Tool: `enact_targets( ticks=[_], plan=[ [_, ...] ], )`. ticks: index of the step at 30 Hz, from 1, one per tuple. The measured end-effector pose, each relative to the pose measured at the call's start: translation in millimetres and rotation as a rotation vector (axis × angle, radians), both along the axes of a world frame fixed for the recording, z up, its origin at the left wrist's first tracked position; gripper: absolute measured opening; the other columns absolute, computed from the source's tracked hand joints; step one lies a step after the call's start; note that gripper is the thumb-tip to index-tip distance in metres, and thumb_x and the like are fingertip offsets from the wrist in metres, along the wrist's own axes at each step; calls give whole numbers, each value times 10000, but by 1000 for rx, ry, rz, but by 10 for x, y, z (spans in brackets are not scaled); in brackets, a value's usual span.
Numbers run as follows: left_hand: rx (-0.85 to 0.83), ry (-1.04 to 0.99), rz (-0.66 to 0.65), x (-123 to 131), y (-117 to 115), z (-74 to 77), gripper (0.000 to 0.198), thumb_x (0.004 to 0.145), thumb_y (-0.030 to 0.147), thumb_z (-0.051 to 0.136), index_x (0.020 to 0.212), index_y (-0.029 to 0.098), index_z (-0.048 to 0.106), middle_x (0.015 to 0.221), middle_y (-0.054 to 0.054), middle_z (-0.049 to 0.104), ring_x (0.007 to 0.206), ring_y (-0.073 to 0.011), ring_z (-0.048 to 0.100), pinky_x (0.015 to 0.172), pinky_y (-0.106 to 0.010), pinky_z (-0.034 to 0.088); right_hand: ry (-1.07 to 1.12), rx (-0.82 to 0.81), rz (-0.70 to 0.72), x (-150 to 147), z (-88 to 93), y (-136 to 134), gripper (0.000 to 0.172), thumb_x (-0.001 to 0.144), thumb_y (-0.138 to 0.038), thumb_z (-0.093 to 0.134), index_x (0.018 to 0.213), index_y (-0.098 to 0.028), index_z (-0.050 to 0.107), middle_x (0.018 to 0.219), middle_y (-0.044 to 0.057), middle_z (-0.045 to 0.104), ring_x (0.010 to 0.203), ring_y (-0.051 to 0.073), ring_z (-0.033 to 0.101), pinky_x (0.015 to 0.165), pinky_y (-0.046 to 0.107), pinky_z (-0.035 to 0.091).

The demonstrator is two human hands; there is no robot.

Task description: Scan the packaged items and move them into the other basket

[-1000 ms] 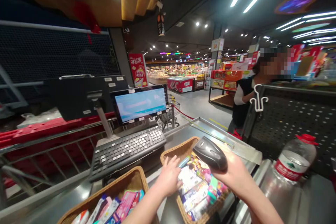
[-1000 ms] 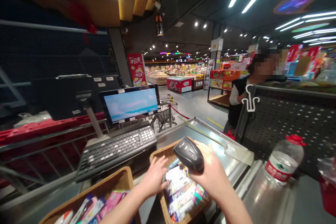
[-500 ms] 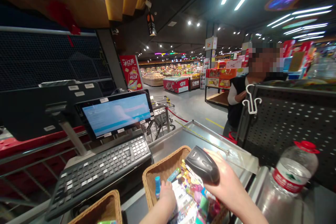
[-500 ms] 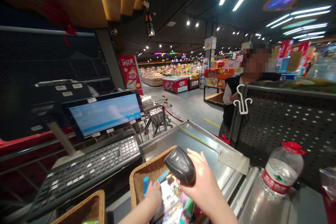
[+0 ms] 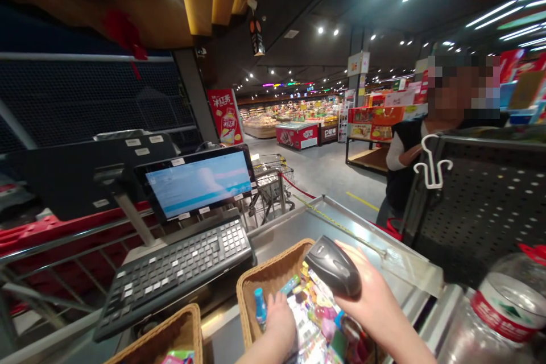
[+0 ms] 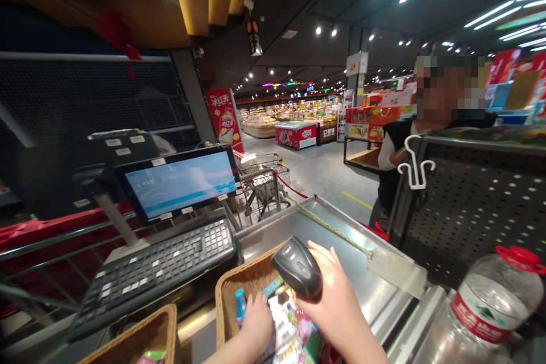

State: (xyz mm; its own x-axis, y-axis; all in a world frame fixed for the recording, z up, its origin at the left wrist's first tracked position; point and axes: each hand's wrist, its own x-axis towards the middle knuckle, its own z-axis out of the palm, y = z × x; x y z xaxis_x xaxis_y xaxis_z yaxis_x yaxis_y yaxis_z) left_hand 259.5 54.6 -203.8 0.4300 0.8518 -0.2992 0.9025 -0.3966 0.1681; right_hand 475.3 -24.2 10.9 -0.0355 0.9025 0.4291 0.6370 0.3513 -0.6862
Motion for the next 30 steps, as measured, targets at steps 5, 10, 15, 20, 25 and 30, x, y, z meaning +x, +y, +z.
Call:
enact_targets(
  ticks=[5, 10, 15, 20, 25, 30],
  plan=[
    [13, 123, 9, 130, -77, 11, 522, 745, 225, 620, 1258, 142, 670, 1425, -213, 549, 1395, -406, 381, 1190, -598, 152, 3, -5, 2, 27, -38, 7, 498, 703, -264, 711, 1193, -189, 663, 1298, 163, 662, 1332, 384, 513, 1180, 672, 263],
    [28, 161, 32, 160, -134, 42, 445, 746, 198, 611, 1177, 179, 717, 1302, -191, 644, 1299, -414, 480, 1138, -640, 233, 25, 7, -6, 30, -56, 20, 499, 697, -248, 704, 1193, -203, 660, 1317, 152, 651, 1326, 381, 519, 1167, 662, 301],
    [61, 118, 42, 139, -55, 240, 338, 767, 141, 545, 1013, 189, 771, 1079, -160, 737, 1181, -369, 591, 1174, -601, 214, 27, 30, -19, 62, -45, 12, 502, 702, -255, 686, 1201, -213, 666, 1307, 139, 662, 1318, 377, 533, 1141, 637, 365],
    [153, -32, 82, -78, 16, 615, 372, 803, 169, 505, 1106, 222, 713, 1212, -108, 696, 1237, -288, 572, 1207, -584, 158, -12, 49, -50, 113, -40, -8, 508, 686, -235, 656, 1193, -211, 674, 1286, 127, 677, 1315, 382, 536, 1155, 647, 334],
    [366, -241, 115, -445, 17, 1186, 249, 893, 214, 468, 900, 237, 716, 1358, -57, 632, 1384, -294, 440, 1184, -644, 149, -65, 62, -63, 113, -49, 4, 552, 716, -250, 640, 1264, -192, 622, 1307, 146, 656, 1314, 381, 535, 1164, 659, 300],
    [605, -291, 118, -774, -59, 1665, 275, 939, 210, 426, 811, 228, 668, 1342, -61, 621, 1383, -305, 426, 1141, -689, 191, -169, 71, -51, 45, -82, 12, 549, 766, -303, 653, 1301, -195, 589, 1319, 140, 646, 1338, 386, 511, 1179, 671, 255]
  ],
)
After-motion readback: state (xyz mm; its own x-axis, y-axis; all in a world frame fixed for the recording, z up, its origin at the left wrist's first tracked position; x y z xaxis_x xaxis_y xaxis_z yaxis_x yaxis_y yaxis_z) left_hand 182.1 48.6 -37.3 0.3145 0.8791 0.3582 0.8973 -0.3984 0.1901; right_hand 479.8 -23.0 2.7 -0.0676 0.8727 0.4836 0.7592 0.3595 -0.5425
